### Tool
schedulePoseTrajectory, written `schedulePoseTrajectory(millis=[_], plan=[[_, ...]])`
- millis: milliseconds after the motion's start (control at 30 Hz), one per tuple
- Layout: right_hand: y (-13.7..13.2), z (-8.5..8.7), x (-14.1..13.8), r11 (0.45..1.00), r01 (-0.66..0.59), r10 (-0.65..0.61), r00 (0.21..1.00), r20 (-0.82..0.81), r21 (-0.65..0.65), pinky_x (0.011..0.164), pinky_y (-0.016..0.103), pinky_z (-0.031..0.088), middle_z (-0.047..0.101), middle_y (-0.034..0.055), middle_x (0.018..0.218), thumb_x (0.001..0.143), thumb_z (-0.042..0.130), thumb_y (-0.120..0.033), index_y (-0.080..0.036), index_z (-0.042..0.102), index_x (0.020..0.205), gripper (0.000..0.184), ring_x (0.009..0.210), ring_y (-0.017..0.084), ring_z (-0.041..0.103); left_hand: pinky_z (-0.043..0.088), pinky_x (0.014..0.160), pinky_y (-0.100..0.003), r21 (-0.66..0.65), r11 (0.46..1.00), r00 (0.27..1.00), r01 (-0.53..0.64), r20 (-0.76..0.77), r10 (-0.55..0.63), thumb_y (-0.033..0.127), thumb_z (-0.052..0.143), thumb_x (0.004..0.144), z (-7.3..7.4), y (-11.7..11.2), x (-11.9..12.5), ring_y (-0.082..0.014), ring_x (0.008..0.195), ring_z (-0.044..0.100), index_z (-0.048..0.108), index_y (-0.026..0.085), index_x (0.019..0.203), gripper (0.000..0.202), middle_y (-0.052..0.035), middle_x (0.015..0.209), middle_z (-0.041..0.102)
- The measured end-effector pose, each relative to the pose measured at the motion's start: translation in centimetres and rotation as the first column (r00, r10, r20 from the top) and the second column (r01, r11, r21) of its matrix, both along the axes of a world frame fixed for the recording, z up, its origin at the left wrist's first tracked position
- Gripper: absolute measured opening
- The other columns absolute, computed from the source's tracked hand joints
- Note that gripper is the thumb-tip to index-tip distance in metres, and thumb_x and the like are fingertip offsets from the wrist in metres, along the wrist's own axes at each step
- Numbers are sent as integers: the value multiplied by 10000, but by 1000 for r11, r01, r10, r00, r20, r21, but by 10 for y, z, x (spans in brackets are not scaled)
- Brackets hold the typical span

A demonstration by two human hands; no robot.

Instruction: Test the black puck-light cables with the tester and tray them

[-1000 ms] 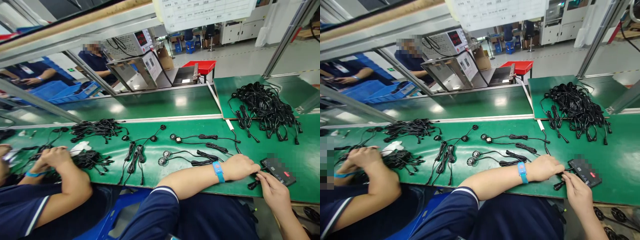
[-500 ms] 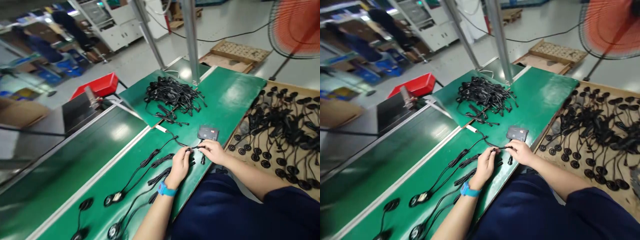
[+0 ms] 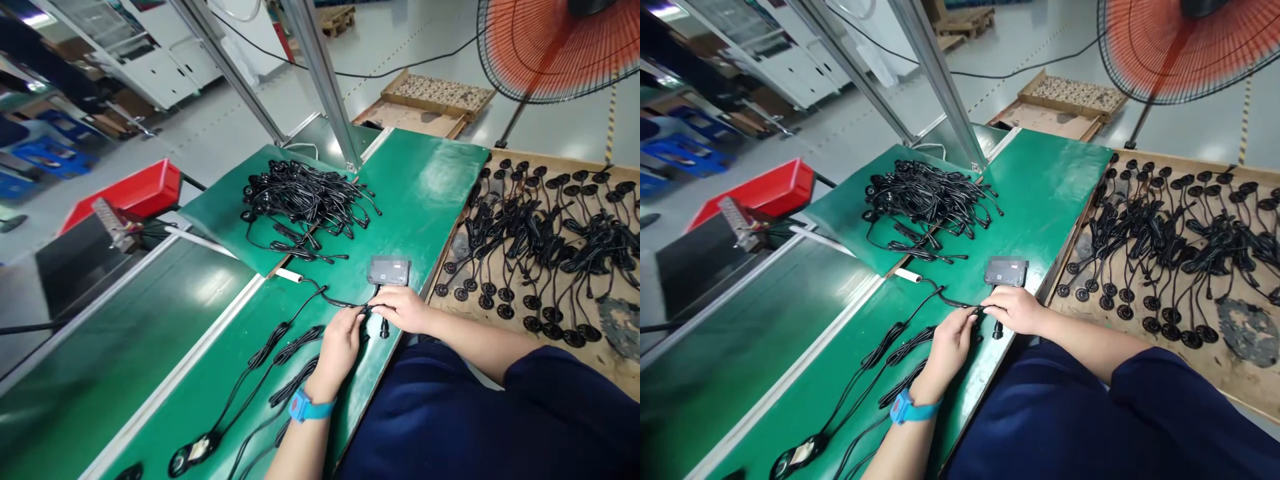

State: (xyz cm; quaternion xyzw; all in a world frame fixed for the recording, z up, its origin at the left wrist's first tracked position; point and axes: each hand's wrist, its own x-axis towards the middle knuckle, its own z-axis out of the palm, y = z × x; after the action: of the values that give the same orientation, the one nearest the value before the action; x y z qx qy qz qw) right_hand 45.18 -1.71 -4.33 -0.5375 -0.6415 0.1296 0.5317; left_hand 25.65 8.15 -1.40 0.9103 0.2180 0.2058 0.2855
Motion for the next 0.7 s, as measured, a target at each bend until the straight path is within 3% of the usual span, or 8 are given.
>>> schedulePoseTrajectory(millis=[200,333,533,700], plan=[[-1,-3,1,997,-39,44,996,80,-60,781,297,568,727,78,988,1039,582,-283,-185,747,1102,202,868,173,680,556,786,-322,3,1000,999,0,-42,0,314,542,1035,6,4,2,-198,837,682,662,191,1048,172,-60,921,712],[-2,-2,0,998,1,4,998,70,-68,766,290,564,720,74,967,1041,580,-290,-178,737,1098,201,849,170,676,528,766,-308,-24,1000,1000,-6,-22,5,305,526,1040,18,-1,-1,-188,820,653,665,187,1011,184,-53,881,686],[-4,2,-6,994,76,-67,991,116,-74,777,296,569,716,83,975,1037,582,-269,-168,718,1106,183,854,179,684,510,709,-257,-260,954,964,-146,179,196,225,465,1056,45,-35,-31,-137,737,644,645,202,1010,187,-10,824,681],[-2,2,-5,994,86,-73,984,165,-73,764,302,571,717,71,966,1035,589,-270,-181,715,1083,162,842,181,689,540,807,-318,-334,932,904,-138,342,257,229,452,1059,45,-58,-49,-177,865,677,647,210,1059,196,-39,886,695]])
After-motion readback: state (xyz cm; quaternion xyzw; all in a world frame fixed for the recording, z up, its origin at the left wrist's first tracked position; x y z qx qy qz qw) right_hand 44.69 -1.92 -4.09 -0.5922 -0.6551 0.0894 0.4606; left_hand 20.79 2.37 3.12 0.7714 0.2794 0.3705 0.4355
